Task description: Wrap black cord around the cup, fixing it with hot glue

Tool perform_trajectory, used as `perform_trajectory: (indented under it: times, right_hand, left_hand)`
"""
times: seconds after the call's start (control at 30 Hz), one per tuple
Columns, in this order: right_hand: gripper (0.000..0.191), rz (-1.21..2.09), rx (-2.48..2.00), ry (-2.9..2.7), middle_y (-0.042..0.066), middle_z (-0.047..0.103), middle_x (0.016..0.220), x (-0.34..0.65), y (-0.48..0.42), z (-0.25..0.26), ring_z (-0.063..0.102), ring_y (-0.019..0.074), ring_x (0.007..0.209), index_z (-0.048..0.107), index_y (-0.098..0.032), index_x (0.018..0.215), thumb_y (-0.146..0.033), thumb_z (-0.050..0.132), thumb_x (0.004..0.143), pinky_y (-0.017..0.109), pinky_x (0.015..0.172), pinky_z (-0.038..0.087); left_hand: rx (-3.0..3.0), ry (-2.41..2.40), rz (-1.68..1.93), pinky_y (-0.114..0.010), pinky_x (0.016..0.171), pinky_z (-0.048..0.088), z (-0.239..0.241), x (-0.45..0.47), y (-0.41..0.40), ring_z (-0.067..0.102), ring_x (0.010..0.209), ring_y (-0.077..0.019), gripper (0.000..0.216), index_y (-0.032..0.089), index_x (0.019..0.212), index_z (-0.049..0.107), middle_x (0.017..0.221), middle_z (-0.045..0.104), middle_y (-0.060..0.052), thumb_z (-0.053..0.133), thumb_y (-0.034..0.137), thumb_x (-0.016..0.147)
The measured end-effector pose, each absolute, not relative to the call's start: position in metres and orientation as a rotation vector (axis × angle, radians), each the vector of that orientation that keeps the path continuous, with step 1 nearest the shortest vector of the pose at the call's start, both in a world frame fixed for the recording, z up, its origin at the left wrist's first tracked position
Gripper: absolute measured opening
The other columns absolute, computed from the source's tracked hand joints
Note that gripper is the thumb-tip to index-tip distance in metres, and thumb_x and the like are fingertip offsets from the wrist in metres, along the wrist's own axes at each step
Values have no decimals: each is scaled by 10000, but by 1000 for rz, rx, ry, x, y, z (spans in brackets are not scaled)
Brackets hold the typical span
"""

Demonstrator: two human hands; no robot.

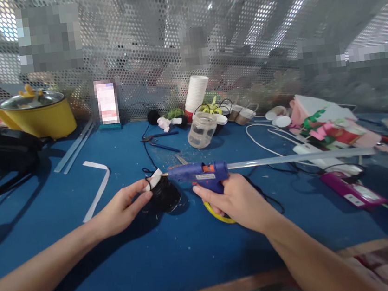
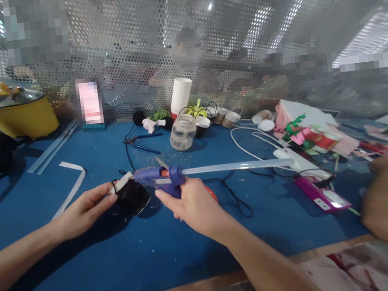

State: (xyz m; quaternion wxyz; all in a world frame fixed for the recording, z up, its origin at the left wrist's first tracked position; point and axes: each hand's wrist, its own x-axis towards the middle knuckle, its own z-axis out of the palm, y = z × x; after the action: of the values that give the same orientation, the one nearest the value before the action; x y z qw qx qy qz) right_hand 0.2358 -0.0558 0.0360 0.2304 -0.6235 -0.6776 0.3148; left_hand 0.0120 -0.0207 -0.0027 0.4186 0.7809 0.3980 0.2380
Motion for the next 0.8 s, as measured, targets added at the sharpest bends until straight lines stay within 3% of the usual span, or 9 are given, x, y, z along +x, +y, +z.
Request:
perform_trajectory:
  times: [0.8]
  right_hand:
    - [360,900,-1697,-1830,-24,458,359,231,-61,38,460,100,331,401,-203,432,-387,483,730,207,379,388]
  left_hand:
    - [1947,938,654,-218,680,403,-1,14,-22,452,693,-116,188,143,793,486,766,516,-13,331,240,835]
